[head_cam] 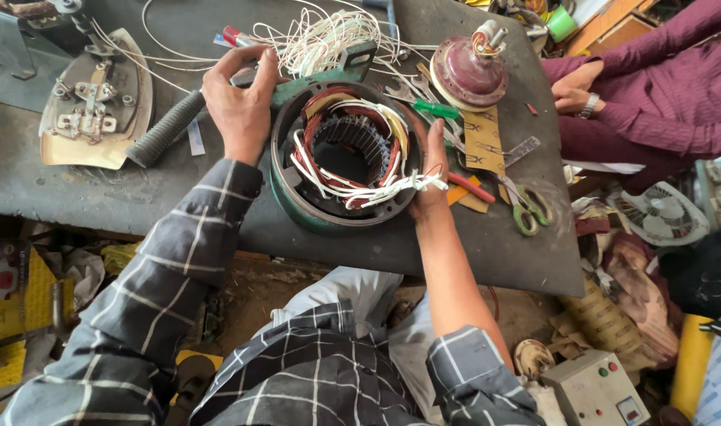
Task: The person cuts a strip of yellow insulating paper with scissors and then inserts it into the slots of a motor stator to separate copper windings. The person adjusts the paper and windings by hand to ensure proper placement.
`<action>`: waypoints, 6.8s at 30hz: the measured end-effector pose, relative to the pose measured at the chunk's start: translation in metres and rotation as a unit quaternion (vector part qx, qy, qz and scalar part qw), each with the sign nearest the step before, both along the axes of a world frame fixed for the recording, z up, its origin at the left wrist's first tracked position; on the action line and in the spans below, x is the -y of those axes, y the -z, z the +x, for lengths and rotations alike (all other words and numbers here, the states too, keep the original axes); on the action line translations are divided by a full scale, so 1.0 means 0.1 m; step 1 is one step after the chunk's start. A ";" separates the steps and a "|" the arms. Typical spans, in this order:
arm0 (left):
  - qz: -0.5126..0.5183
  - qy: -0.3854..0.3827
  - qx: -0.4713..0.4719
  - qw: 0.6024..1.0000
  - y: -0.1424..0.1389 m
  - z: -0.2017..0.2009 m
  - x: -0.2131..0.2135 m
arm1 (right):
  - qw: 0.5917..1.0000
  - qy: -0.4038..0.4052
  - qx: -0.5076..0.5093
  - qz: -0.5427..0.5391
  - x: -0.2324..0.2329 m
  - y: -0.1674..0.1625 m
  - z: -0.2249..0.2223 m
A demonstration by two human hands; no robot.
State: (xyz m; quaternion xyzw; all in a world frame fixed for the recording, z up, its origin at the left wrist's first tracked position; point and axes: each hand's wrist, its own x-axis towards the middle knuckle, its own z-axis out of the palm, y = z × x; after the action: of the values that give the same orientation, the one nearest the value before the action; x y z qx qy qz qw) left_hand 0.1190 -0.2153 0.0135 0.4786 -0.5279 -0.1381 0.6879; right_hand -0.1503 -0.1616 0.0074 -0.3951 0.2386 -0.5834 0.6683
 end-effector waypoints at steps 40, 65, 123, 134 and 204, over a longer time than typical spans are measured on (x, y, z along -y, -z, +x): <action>0.019 0.290 -0.086 0.953 0.70 -0.47 1.47 | 0.472 0.270 -0.802 -0.246 -0.37 0.02 -1.25; 0.054 0.235 -0.038 0.970 0.31 -0.30 1.30 | 0.904 0.367 -0.221 -0.013 0.74 0.35 -0.94; 0.132 0.506 0.402 0.752 -0.38 0.47 1.10 | 0.755 0.034 -0.598 -0.267 0.79 -0.97 0.90; 0.231 0.474 0.434 0.731 -0.51 0.50 0.98 | 0.782 -0.003 -0.579 -0.230 0.82 -0.90 0.99; 0.142 0.364 -0.226 0.892 0.02 0.05 -0.48 | 0.589 0.009 -0.567 -0.576 0.71 -1.06 0.63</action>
State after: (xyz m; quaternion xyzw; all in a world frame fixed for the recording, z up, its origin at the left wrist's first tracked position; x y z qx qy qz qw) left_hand 0.1239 -0.1669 0.0118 0.3017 -0.4705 -0.5567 0.6146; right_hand -0.0871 -0.2330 0.1130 -0.9462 0.1866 -0.2630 0.0259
